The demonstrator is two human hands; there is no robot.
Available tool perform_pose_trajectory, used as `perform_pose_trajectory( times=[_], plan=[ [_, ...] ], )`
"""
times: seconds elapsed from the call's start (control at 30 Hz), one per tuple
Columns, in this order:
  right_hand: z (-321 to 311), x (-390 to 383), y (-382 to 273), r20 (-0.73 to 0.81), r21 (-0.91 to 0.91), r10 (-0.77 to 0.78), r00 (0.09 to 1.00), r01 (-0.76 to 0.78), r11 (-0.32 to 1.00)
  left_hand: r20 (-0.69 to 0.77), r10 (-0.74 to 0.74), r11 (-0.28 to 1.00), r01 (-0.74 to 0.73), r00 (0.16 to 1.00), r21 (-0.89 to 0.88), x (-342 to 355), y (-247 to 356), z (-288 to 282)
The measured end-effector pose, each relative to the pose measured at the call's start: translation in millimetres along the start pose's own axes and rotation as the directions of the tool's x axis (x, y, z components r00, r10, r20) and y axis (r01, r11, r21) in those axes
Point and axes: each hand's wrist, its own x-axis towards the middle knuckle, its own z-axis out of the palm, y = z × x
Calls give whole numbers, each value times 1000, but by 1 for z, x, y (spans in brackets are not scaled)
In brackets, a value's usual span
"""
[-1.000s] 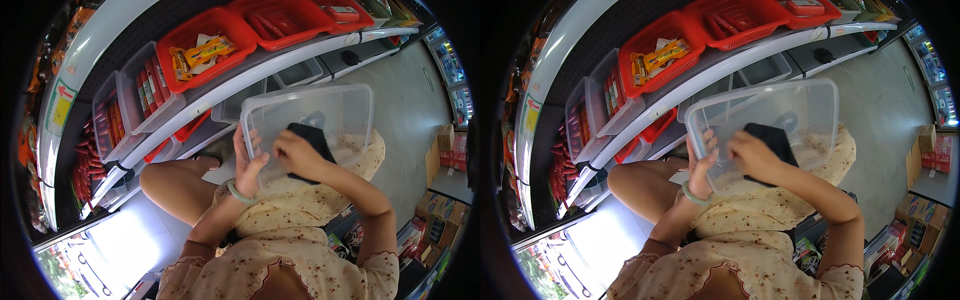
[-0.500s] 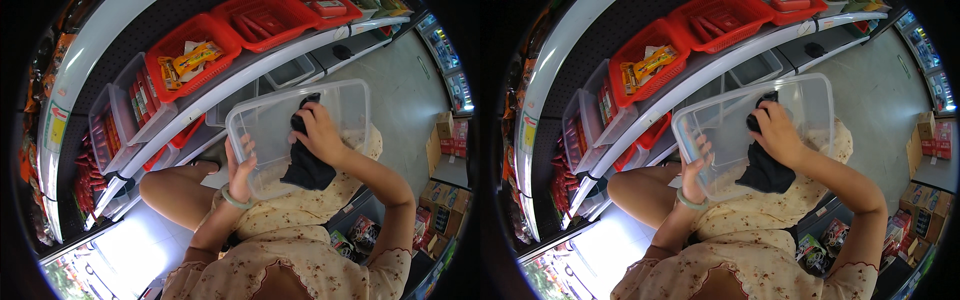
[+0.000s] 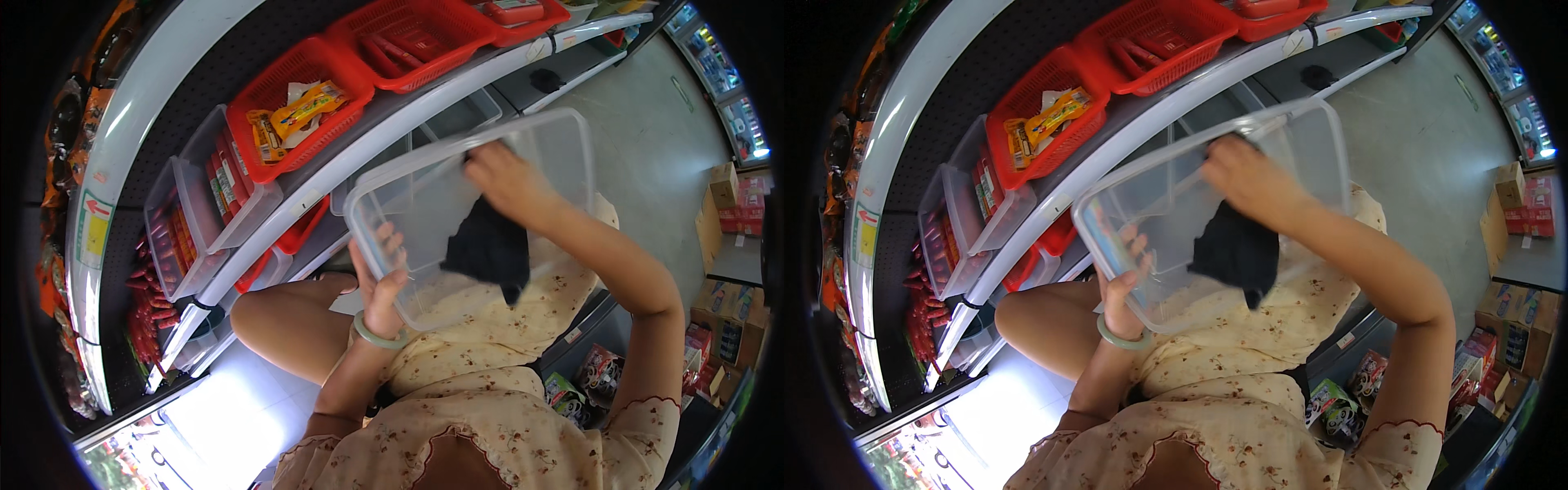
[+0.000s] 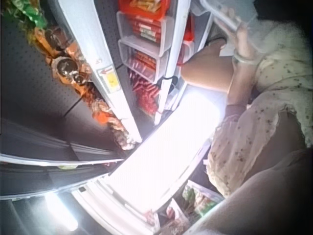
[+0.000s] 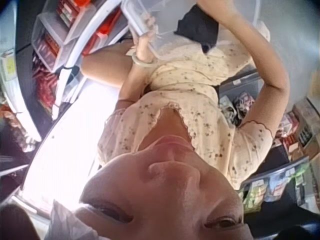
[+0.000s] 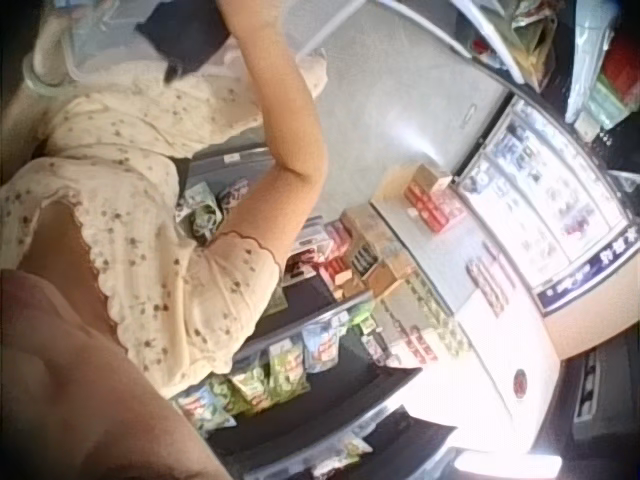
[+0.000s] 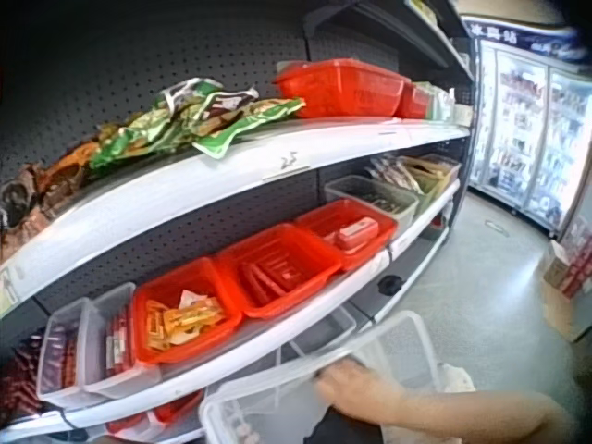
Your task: The person sits on the floor in front of a refrigerated display case and organizes packaged sausages. They pick up sausages from the shelf, place them into a clear plastic container, and then transfer the container into a red basket. The person also wipes the shelf surface with a black cloth.
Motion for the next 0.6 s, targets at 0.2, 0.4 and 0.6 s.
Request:
perform_pose_trajectory(
  times=[0.2, 0.4, 0.6],
  plan=[
    [-6, -48, -7, 254, 34, 369, 894, -389, 921, 153, 335, 885, -366, 930, 287, 5, 8, 13],
    [10, -44, -59, 309, 290, 284, 908, -374, 881, 309, 414, 780, -509, 856, 366, 5, 1, 20],
    [15, -29, -111, 172, 649, 96, 980, -186, 738, 96, 328, 882, -341, 940, 326, 2, -3, 26]
  ],
)
